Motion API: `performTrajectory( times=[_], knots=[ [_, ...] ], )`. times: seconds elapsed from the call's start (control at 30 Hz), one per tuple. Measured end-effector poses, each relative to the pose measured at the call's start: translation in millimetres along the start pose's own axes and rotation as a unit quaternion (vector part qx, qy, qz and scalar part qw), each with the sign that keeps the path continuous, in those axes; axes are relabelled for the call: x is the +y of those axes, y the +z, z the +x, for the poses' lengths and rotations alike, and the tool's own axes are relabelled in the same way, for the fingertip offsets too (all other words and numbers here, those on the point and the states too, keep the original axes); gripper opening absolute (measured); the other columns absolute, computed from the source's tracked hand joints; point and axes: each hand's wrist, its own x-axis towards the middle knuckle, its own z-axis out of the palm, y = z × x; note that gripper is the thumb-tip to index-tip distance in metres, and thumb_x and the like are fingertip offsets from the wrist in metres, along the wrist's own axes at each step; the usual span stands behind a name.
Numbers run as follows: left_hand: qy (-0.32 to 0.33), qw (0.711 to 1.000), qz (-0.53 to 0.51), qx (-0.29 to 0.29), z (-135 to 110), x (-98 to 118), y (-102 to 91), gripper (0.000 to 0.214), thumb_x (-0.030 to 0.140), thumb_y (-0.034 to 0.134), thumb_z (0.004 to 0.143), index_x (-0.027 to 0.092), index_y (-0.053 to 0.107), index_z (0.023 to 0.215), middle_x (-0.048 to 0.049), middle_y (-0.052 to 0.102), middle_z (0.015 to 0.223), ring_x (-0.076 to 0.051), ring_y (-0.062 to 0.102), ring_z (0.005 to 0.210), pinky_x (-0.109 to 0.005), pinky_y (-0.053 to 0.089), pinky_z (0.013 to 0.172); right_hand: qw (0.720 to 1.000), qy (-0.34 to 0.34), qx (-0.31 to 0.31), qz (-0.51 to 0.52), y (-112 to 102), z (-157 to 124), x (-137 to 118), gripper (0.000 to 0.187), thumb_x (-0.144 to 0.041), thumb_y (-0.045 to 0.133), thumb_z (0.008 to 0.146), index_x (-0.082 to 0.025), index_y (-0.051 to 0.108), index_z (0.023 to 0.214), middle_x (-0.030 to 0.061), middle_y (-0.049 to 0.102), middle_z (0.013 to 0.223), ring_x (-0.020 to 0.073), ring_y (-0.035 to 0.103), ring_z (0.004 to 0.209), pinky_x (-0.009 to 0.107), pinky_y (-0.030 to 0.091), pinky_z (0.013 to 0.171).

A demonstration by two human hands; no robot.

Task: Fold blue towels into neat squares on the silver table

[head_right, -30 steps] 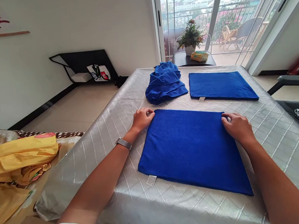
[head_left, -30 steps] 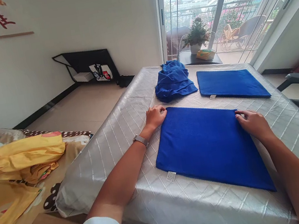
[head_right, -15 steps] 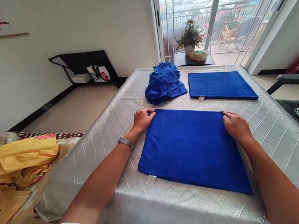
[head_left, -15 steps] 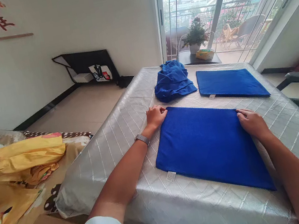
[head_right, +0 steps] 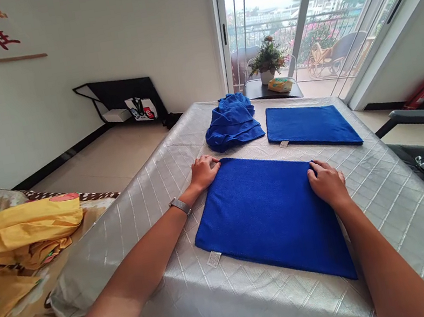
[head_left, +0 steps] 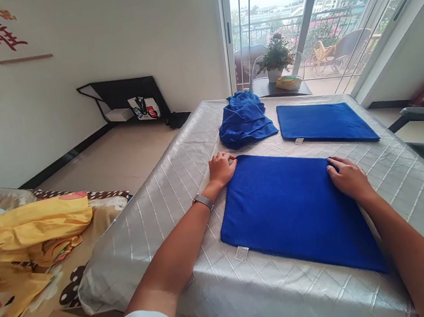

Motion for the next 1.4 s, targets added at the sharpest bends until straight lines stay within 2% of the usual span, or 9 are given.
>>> performTrajectory(
  times=[0.13, 0.3, 0.43, 0.63, 0.77, 0.87, 0.97, 1.1, 1.4],
  knots=[
    [0.008, 0.998, -0.069, -0.003, 1, -1, 1.0, 0.014, 0.025, 0.059, 0.095, 0.022, 0.068, 0.106, -0.0048, 0.073, 0.107, -0.022, 0.064, 0.106, -0.035, 0.045, 0.096, 1.0, 0.011, 0.01, 0.025, -1, 1, -2, 0.048, -0.037, 0.036, 0.097, -0.018, 0.062, 0.133, 0.0094, 0.053, 0.147, 0.0281, 0.048, 0.134, 0.05, 0.033, 0.116],
    [-0.036, 0.988, -0.147, -0.008, 5, -4, 2.0, 0.016, 0.02, 0.062, 0.092, 0.021, 0.064, 0.107, -0.0024, 0.075, 0.095, -0.017, 0.069, 0.09, -0.027, 0.049, 0.083, 0.998, 0.02, 0.005, 0.056, -4, 3, -4, 0.05, -0.036, 0.034, 0.096, -0.018, 0.058, 0.137, 0.0087, 0.05, 0.15, 0.0257, 0.045, 0.137, 0.045, 0.032, 0.117],
    [-0.031, 0.996, -0.075, -0.031, 17, -3, 2.9, 0.022, 0.021, 0.058, 0.094, 0.026, 0.059, 0.116, 0.0005, 0.075, 0.098, -0.016, 0.069, 0.091, -0.027, 0.048, 0.083, 0.998, 0.026, 0.002, 0.057, -6, 8, -9, 0.051, -0.035, 0.033, 0.097, -0.02, 0.054, 0.142, 0.0071, 0.046, 0.153, 0.0259, 0.042, 0.139, 0.049, 0.028, 0.118],
    [-0.014, 1.0, 0.013, -0.018, 30, 14, 10.8, 0.021, 0.016, 0.049, 0.096, 0.025, 0.067, 0.103, -0.0027, 0.074, 0.103, -0.02, 0.065, 0.098, -0.03, 0.045, 0.085, 0.999, 0.042, -0.032, -0.014, -6, 10, -18, 0.057, -0.032, 0.027, 0.098, -0.017, 0.042, 0.151, 0.0087, 0.037, 0.159, 0.0268, 0.035, 0.144, 0.06, 0.021, 0.119],
    [-0.009, 0.999, 0.048, 0.013, 27, 22, 20.2, 0.027, 0.016, 0.045, 0.096, 0.022, 0.068, 0.109, -0.0082, 0.071, 0.109, -0.025, 0.061, 0.106, -0.036, 0.044, 0.09, 0.994, 0.03, -0.022, -0.107, -4, 7, -24, 0.059, -0.026, 0.025, 0.096, -0.012, 0.041, 0.151, 0.0091, 0.032, 0.161, 0.0252, 0.027, 0.148, 0.056, 0.016, 0.12],
    [-0.007, 0.997, 0.071, 0.021, 24, 22, 24.3, 0.031, 0.015, 0.044, 0.095, 0.021, 0.069, 0.113, -0.0101, 0.07, 0.113, -0.026, 0.059, 0.11, -0.037, 0.043, 0.093, 0.99, -0.012, -0.007, -0.138, -4, 5, -31, 0.059, -0.024, 0.023, 0.096, -0.009, 0.04, 0.151, 0.0083, 0.03, 0.162, 0.0225, 0.023, 0.15, 0.048, 0.012, 0.123],
    [-0.008, 0.996, 0.089, 0.016, 24, 19, 25.3, 0.035, 0.013, 0.042, 0.094, 0.019, 0.07, 0.115, -0.0105, 0.07, 0.113, -0.026, 0.06, 0.109, -0.036, 0.043, 0.093, 0.99, -0.058, -0.044, -0.117, -1, 5, -37, 0.06, -0.032, 0.024, 0.099, -0.008, 0.037, 0.153, 0.0072, 0.027, 0.163, 0.02, 0.019, 0.151, 0.04, 0.012, 0.123],
    [-0.006, 0.994, 0.105, 0.003, 25, 16, 25.9, 0.04, 0.009, 0.04, 0.093, 0.017, 0.07, 0.118, -0.0106, 0.072, 0.112, -0.024, 0.062, 0.108, -0.035, 0.043, 0.095, 0.99, -0.044, -0.102, -0.083, 6, 8, -33, 0.064, -0.04, 0.024, 0.1, -0.009, 0.032, 0.155, 0.0075, 0.026, 0.163, 0.0204, 0.017, 0.152, 0.04, 0.014, 0.123],
    [0.029, 0.991, 0.124, -0.026, 15, 14, 22.5, 0.049, 0.008, 0.034, 0.095, 0.02, 0.063, 0.132, -0.01, 0.065, 0.126, -0.024, 0.058, 0.116, -0.034, 0.044, 0.098, 0.99, -0.04, -0.12, -0.057, 8, 12, -26, 0.066, -0.045, 0.023, 0.1, -0.011, 0.029, 0.157, 0.006, 0.022, 0.164, 0.02, 0.012, 0.152, 0.041, 0.013, 0.123]
  ],
)
